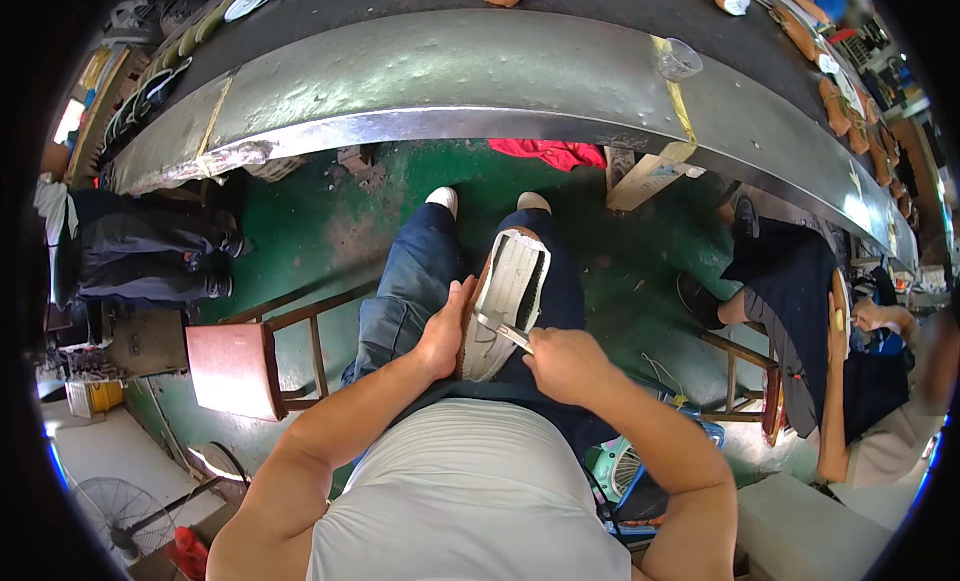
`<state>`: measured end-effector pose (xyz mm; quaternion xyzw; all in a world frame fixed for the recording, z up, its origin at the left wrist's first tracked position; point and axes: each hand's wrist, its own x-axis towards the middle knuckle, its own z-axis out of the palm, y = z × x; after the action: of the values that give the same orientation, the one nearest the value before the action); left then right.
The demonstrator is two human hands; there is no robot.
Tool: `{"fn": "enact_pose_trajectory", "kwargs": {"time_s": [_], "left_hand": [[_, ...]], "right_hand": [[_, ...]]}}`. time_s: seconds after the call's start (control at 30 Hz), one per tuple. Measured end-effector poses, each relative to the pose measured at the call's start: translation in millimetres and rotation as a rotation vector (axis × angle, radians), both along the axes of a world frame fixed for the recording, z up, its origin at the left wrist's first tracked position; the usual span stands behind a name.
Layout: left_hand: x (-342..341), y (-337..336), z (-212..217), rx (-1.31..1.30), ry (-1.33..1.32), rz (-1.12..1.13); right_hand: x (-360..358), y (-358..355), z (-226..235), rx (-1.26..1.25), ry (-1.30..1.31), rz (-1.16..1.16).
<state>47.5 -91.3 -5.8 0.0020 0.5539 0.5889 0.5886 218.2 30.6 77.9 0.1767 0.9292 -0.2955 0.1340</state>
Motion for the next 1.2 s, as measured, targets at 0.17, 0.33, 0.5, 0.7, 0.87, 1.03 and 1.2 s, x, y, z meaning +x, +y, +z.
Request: {"fn": "enact_pose_trajectory", "kwargs": {"time_s": [0.17, 0.33, 0.5, 0.7, 0.87, 1.03, 1.2], "left_hand": [[-12, 3, -30, -0.106, 0.609, -0.125], [-18, 2, -16, -0.067, 0.928, -0.274], [-18, 5, -10, 0.068, 1.216, -0.524], [-29, 16, 26, -0.073, 1.205, -0.900], [-27, 27, 50, -0.140, 1.279, -1.105], [-17, -29, -17, -0.075, 0.770, -0.432], [-25, -27, 20, -0.058, 0.755, -0.695]], "right_hand": [[0, -18, -19, -0.138, 0.062, -0.204], [-3, 12, -23, 0.030, 0.179, -0.140], [-1, 19, -50, 0.031, 0.060, -0.282], [-7, 55, 7, -0.546, -0.217, -0.515], [-23, 41, -40, -0.132, 0.139, -0.314], [5, 30, -50, -0.131, 0.066, -0.298], [47, 2, -80, -0.405, 0.238, -0.571]]}}
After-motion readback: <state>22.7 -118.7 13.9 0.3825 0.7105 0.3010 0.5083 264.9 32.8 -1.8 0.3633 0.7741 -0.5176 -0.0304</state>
